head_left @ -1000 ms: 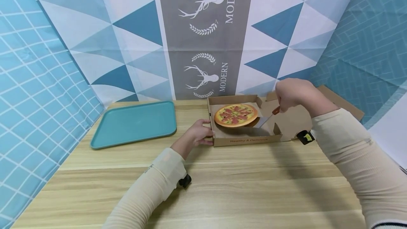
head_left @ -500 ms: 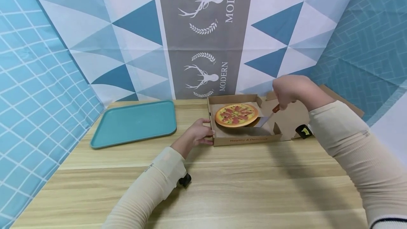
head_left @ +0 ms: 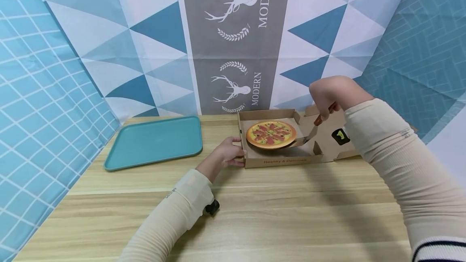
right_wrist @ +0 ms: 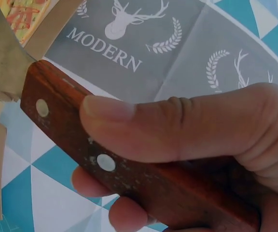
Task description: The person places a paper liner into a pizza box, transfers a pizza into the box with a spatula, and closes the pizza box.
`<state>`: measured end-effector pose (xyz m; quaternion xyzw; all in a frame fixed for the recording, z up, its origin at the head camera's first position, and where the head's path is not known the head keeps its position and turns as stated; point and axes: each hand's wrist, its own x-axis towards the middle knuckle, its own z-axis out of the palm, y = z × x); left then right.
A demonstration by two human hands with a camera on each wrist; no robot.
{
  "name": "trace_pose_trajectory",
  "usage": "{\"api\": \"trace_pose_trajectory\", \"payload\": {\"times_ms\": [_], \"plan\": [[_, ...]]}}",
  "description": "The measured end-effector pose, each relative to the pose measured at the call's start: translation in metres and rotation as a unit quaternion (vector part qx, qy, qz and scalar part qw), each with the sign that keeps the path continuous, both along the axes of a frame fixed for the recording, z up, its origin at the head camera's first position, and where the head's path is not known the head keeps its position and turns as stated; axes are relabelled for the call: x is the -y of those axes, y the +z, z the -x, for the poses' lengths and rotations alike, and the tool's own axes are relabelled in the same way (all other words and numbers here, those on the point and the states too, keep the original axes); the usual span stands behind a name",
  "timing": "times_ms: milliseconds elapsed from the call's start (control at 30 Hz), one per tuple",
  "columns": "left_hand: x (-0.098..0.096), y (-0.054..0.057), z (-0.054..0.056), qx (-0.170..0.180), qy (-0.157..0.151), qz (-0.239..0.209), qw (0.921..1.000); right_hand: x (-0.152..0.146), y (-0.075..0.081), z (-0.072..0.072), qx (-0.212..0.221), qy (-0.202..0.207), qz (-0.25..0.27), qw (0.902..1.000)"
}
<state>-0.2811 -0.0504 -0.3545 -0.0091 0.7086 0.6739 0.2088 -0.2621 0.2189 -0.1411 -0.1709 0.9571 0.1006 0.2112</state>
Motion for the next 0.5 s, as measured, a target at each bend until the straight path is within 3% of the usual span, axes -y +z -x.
{"api": "trace_pose_trajectory", "payload": {"times_ms": [500], "plan": [[-0.0009,-0.0015,0.0015,0.001,0.004,0.000,1.0000,-0.0088,0.0086,-0.0019,0.013,-0.008,-0.025,0.9996]]}}
